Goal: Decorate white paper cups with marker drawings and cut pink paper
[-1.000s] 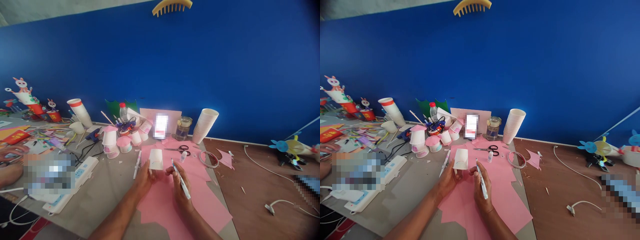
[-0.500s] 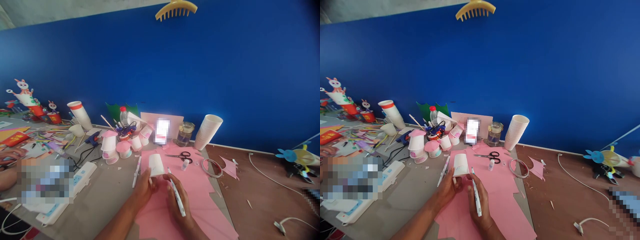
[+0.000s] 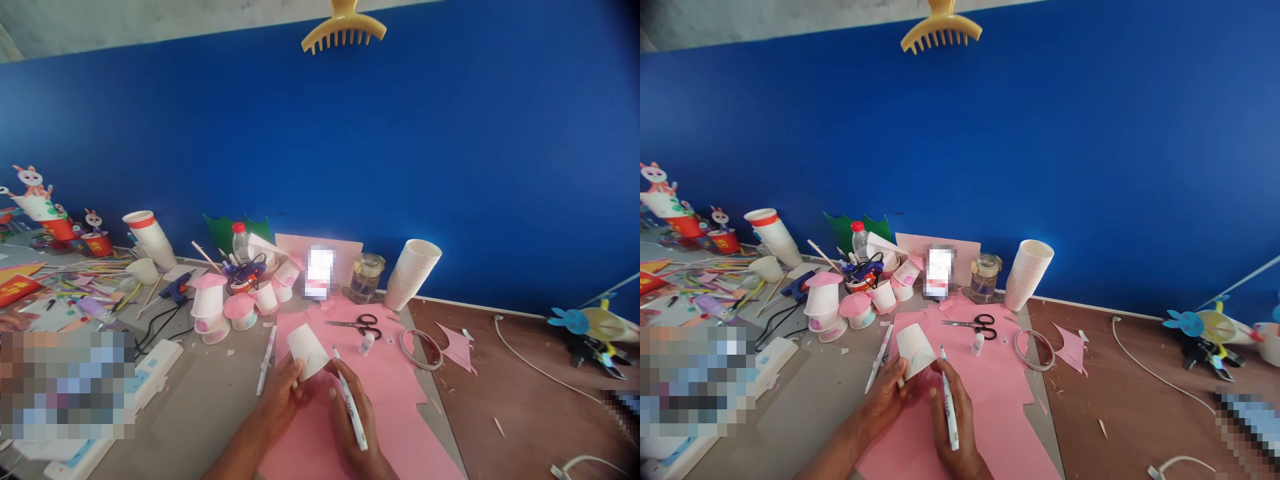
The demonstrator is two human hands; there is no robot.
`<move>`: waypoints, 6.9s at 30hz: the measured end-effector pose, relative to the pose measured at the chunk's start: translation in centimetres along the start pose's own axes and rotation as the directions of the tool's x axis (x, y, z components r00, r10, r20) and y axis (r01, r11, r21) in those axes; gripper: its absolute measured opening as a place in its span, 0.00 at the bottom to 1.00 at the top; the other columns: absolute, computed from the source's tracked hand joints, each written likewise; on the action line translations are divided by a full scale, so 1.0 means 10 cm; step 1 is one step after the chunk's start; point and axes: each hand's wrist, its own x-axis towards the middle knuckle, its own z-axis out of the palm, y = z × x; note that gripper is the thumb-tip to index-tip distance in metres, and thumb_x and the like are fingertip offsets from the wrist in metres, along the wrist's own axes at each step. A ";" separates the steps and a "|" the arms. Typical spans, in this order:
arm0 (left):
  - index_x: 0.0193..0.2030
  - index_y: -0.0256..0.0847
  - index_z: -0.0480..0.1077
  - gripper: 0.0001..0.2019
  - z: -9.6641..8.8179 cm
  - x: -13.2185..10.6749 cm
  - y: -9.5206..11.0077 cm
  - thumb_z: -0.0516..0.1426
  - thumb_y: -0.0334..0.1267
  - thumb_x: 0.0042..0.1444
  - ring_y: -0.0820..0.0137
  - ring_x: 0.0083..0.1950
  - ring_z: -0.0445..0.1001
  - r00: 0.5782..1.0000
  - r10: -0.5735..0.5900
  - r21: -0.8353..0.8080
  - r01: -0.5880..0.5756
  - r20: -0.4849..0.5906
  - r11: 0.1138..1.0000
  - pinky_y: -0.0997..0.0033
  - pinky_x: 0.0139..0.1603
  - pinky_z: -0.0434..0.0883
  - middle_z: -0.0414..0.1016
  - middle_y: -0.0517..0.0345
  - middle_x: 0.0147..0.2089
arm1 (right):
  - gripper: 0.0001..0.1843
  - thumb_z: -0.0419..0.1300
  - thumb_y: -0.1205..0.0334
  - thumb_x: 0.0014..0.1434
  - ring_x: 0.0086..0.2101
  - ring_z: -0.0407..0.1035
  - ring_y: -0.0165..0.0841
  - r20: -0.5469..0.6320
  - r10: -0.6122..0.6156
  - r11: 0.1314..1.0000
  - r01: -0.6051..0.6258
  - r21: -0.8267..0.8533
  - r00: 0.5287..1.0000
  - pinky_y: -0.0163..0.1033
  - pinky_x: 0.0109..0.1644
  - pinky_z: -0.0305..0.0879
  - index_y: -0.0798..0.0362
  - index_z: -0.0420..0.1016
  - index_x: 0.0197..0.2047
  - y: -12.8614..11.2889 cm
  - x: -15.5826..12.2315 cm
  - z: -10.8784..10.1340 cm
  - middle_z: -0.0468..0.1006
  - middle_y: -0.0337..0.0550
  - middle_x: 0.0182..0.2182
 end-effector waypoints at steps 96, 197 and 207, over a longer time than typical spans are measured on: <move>0.25 0.37 0.68 0.18 -0.01 -0.01 -0.02 0.56 0.50 0.57 0.74 0.22 0.61 0.999 0.025 0.125 -0.021 -0.033 0.992 0.71 0.26 0.58 0.62 0.61 0.17 | 0.10 0.54 0.56 0.62 0.30 0.66 0.33 -0.005 0.106 0.947 -0.100 0.305 0.994 0.38 0.33 0.65 0.52 0.72 0.39 -0.17 0.12 -0.08 0.69 0.41 0.29; 0.17 0.38 0.63 0.23 0.04 0.00 0.03 0.58 0.54 0.53 0.76 0.18 0.58 0.992 -0.037 0.038 0.042 -0.117 0.998 0.72 0.25 0.58 0.60 0.63 0.14 | 0.10 0.54 0.55 0.61 0.25 0.61 0.31 0.086 0.251 0.854 -0.263 0.448 0.964 0.36 0.30 0.61 0.51 0.70 0.32 -0.13 0.07 -0.02 0.67 0.36 0.22; 0.19 0.37 0.65 0.22 0.03 0.01 0.02 0.59 0.53 0.53 0.77 0.18 0.58 0.989 -0.043 0.018 0.046 -0.143 0.999 0.72 0.24 0.58 0.60 0.63 0.13 | 0.10 0.55 0.55 0.60 0.24 0.61 0.30 0.067 0.258 0.857 -0.260 0.445 0.964 0.35 0.27 0.60 0.52 0.71 0.33 -0.06 0.07 0.00 0.67 0.37 0.22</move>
